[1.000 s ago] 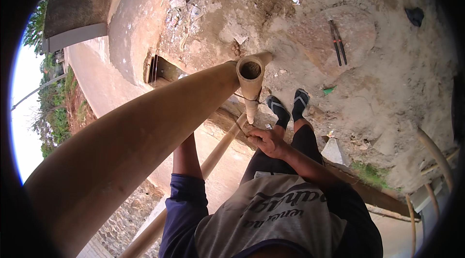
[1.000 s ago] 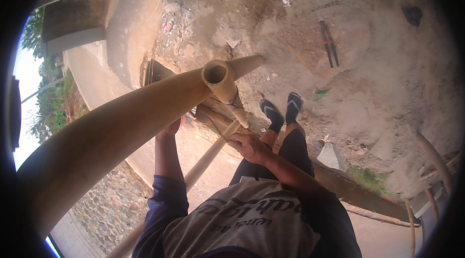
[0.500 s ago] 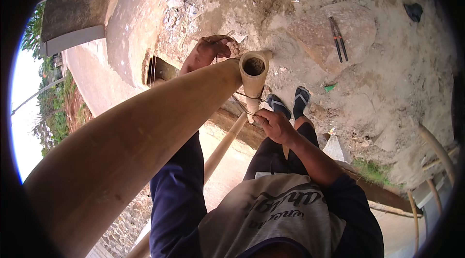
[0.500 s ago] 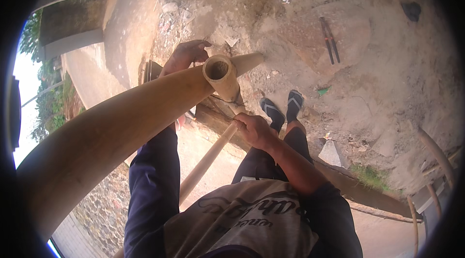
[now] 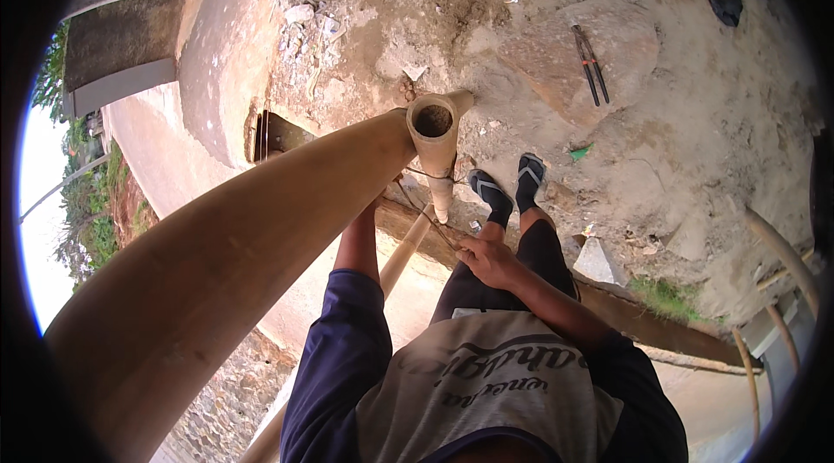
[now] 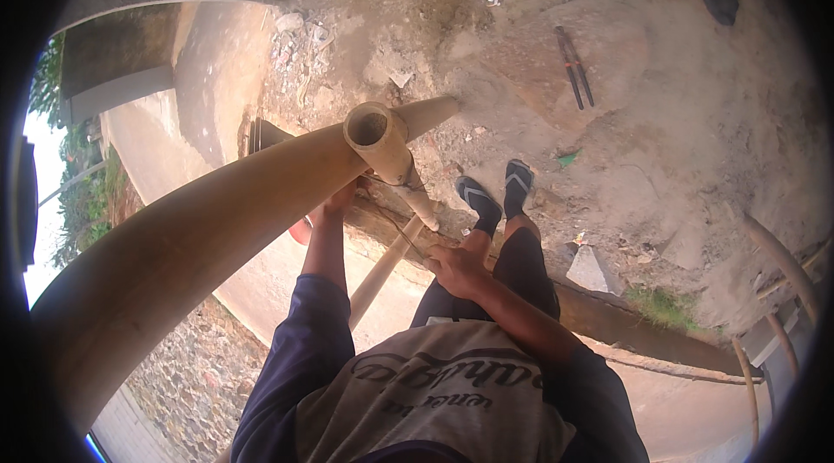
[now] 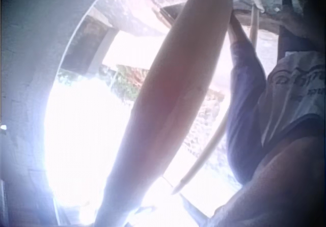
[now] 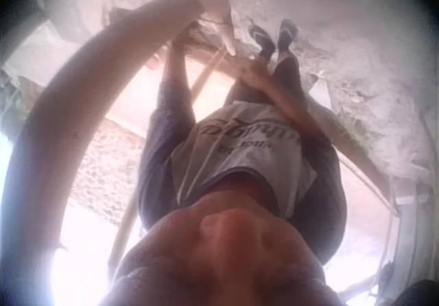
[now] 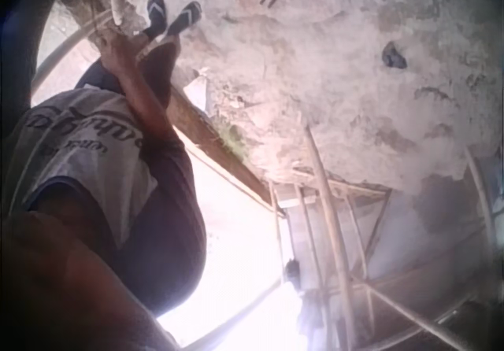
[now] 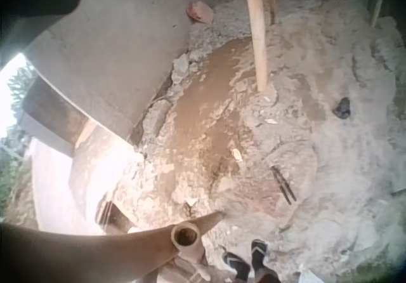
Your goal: The person assembles bamboo scaffolding by hand-tying bamboo poles together using wire and pliers. They repeatedly measure, cut, and twist wire to secure joints between vertical and horizontal bamboo poles at a construction site.
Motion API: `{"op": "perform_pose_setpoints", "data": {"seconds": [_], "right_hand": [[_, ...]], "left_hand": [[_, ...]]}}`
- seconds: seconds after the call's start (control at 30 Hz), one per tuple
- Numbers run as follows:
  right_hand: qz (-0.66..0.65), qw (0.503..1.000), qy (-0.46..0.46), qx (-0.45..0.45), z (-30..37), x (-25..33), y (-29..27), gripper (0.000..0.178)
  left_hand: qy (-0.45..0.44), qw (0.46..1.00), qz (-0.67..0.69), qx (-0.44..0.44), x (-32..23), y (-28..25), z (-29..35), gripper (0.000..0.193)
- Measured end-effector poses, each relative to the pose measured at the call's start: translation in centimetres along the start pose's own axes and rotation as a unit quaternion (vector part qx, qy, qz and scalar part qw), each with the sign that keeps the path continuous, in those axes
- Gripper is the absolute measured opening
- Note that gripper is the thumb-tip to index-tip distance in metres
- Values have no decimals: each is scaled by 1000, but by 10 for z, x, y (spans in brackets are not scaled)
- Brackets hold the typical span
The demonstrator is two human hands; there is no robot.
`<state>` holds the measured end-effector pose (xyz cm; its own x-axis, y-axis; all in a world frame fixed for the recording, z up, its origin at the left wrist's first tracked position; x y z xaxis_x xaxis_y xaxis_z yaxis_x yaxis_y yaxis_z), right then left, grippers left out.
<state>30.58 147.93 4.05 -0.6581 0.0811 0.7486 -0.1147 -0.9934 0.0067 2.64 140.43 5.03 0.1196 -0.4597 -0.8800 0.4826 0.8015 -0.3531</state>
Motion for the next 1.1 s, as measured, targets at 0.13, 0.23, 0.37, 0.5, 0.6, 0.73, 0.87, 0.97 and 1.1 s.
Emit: {"op": "perform_pose_setpoints", "data": {"seconds": [0.13,0.23,0.37,0.5,0.6,0.73,0.87,0.97,1.1], "right_hand": [[-27,999,1,-37,-22,-29,5,15],[47,996,-1,-81,-27,-51,1,14],[129,979,23,-159,-15,-48,-18,13],[51,992,16,-117,-15,-74,-11,15],[-163,971,176,20,-1,-79,-27,19],[-304,920,244,-37,64,-71,-117,19],[-275,921,105,-257,143,-10,-243,17],[-238,898,5,-369,174,65,-279,15],[37,917,-103,-382,139,208,-243,17]], "left_hand": [[-89,977,163,-103,14,7,43,15],[-158,928,314,-123,46,12,59,14],[-171,956,189,-143,59,3,70,15],[-98,959,264,-30,43,13,63,12],[-59,920,372,113,23,27,58,20],[-108,964,120,212,3,10,77,41],[-82,977,3,196,1,-38,72,48],[-43,983,-37,176,-6,-55,59,47],[31,986,-75,148,-10,-55,29,46]]}}
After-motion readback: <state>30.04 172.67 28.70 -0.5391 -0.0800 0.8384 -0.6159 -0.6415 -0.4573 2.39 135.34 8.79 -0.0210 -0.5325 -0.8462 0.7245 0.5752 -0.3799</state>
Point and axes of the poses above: each hand's wrist, its own z-axis away from the middle knuckle, its own y-axis out of the palm, x = y × z, the point moved 10 cm from there along -z, towards the middle knuckle, and after that the axes turned 10 degrees about y, right-handed, at the moved point
